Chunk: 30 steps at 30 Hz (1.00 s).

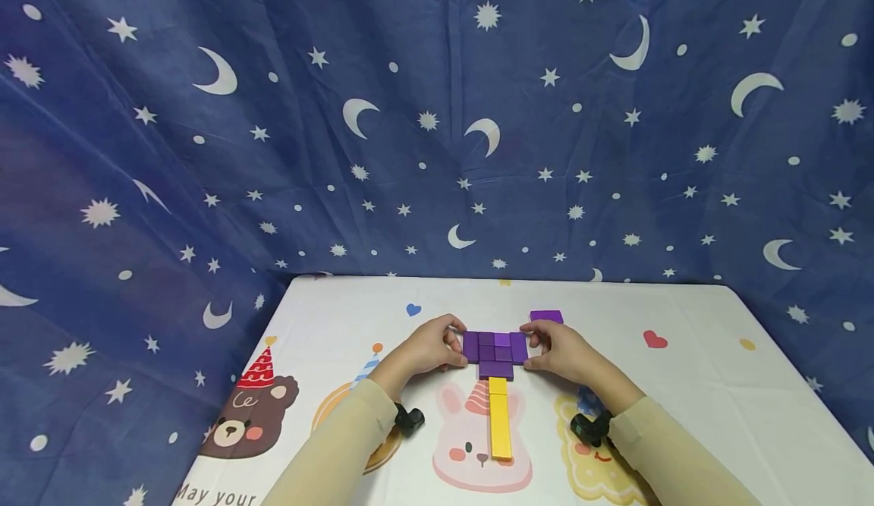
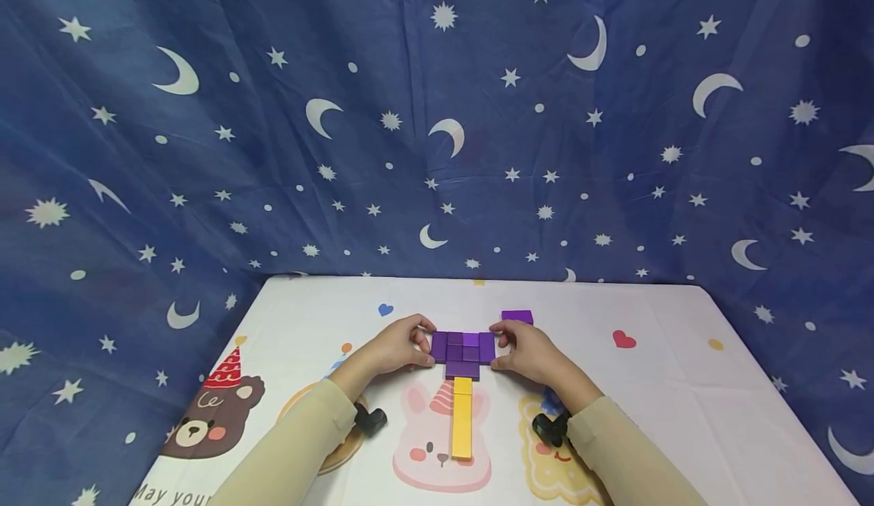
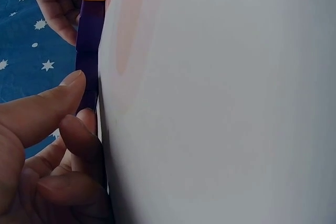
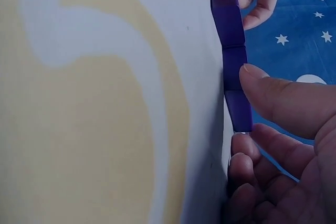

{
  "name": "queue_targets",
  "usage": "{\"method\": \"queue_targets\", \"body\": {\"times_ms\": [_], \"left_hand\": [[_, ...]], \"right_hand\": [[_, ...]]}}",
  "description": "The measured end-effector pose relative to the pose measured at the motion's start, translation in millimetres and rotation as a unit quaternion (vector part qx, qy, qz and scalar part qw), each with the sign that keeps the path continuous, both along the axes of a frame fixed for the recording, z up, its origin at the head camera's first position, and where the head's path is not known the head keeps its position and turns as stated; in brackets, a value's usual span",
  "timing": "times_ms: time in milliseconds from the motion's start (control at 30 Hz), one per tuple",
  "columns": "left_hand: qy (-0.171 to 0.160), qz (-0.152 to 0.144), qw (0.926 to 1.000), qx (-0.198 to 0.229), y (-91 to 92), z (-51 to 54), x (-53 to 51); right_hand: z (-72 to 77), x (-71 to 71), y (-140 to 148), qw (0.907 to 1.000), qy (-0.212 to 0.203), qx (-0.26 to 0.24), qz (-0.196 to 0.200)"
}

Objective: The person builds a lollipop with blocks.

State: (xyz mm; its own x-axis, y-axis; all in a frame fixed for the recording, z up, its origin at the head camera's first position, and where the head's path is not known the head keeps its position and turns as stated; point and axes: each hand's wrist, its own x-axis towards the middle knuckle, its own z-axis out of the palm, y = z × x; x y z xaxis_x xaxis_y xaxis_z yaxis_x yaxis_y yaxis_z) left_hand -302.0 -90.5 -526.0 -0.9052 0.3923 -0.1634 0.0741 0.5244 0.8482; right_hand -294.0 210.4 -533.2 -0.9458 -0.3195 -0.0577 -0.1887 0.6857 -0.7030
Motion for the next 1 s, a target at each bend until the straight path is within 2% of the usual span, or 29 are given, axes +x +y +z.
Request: {"method": "queue_targets", "body": {"times_ms": [300,533,700,1000], "left_hand": [[0.001,-0.002,1.0,-0.004,0.4,-1.1,-1.0],[-0.006,0.001,1.0,-0.001,0.5,-1.9,-0.5],[-0.002,0.002,1.0,-0.003,0.7,-2.8,0.0],[0.001,0.007,1.0,-0.001,-0.1,-2.7,0.0]], "right_hand": [[4.1,0.3,4,0.9997,-0.017,-0.017,0.002],[7.1,-1.6,5,0.9997,-0.015,-0.018,0.004],[7.4,-4.6,8,0.9998,-0.005,-0.016,-0.009],[9.4,-10.9,14,0.9982,0.017,-0.022,-0.054]]}}
